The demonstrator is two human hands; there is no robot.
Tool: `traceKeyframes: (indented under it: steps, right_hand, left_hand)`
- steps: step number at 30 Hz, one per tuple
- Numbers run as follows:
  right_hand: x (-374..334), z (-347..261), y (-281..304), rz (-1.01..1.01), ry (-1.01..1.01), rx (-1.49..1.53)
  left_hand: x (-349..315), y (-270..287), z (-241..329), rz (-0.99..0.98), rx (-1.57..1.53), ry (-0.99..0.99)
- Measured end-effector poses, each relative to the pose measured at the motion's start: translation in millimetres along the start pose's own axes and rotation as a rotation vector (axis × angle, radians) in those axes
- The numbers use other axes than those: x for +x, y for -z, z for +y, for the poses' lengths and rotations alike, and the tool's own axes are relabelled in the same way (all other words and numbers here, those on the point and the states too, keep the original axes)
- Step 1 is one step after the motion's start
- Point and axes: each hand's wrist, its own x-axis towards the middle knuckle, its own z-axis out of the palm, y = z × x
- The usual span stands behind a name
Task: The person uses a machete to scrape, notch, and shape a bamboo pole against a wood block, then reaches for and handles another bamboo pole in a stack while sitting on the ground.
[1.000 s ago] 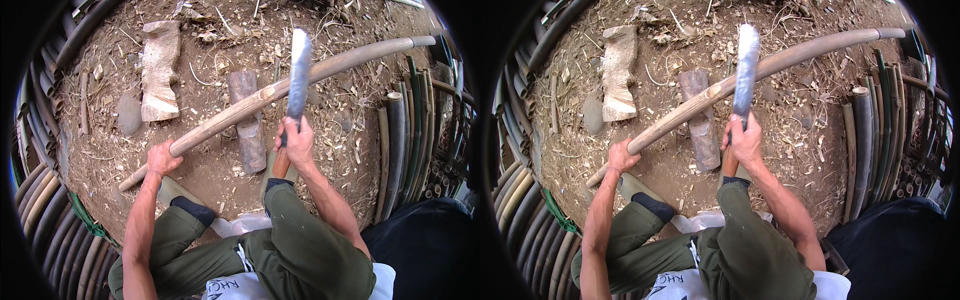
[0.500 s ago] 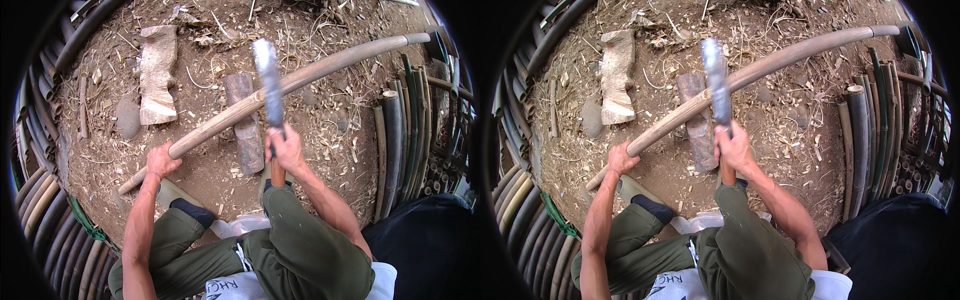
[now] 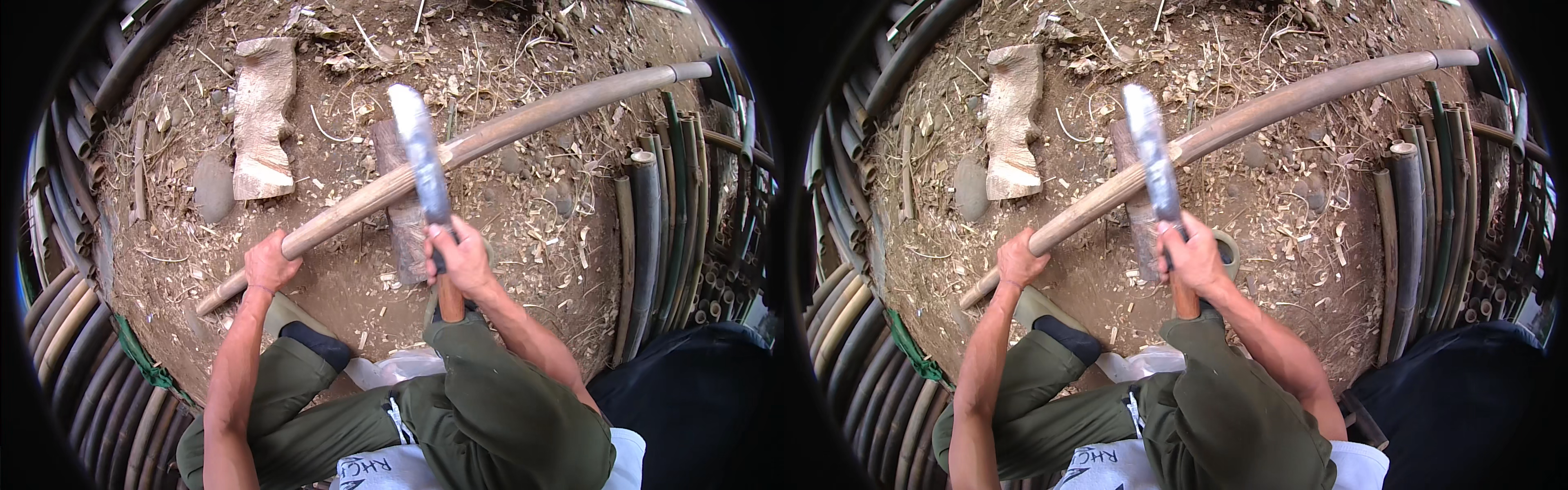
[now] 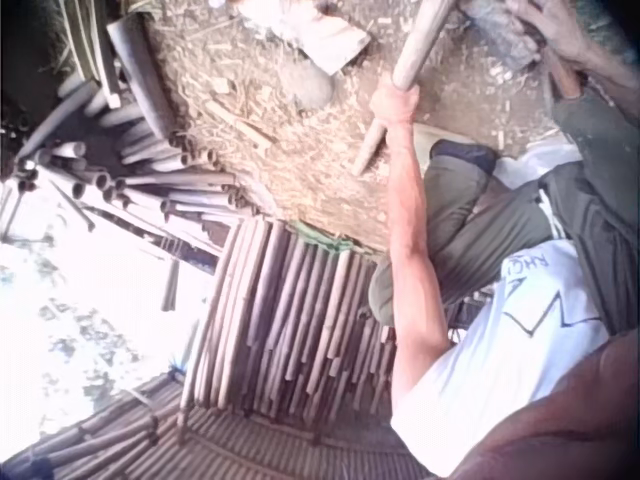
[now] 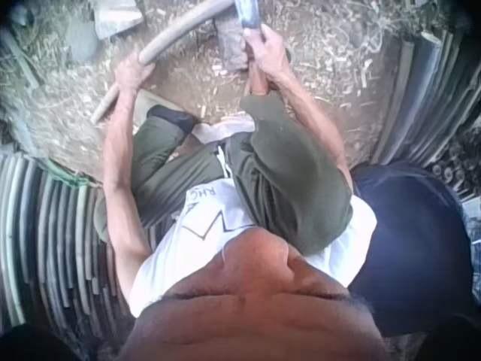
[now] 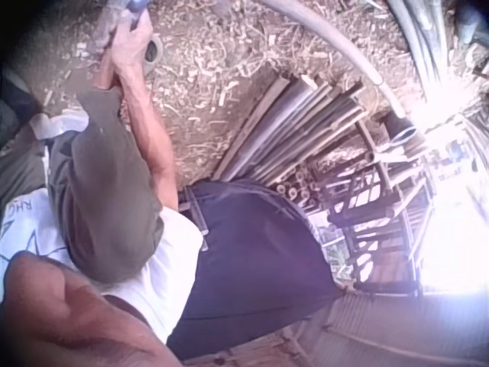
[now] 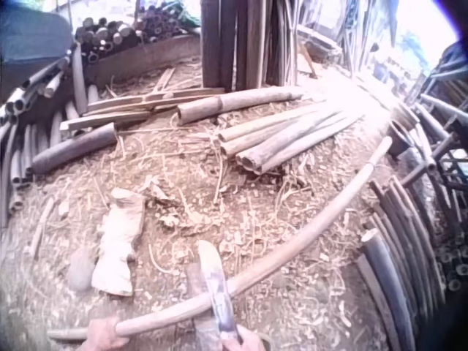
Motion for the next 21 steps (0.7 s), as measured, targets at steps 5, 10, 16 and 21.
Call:
traceKeyframes:
  steps: [5, 10, 16, 21]
  right_hand:
    - [9, -27, 31, 0.280, 0.215, 0.003]
    - [2, -26, 22, 0.060, 0.022, -0.252]
    - [10, -21, 21, 0.189, 0.157, -0.146]
    - [15, -12, 18, 0.164, 0.152, -0.070]
  left_hand:
    - [-15, -29, -7, 0.319, 0.007, -0.105]
    - [-15, -32, -7, 0.375, 0.018, -0.140]
    - [-15, -32, -9, 0.356, 0.010, -0.142]
    - [-16, -28, -11, 0.324, 0.036, -0.128]
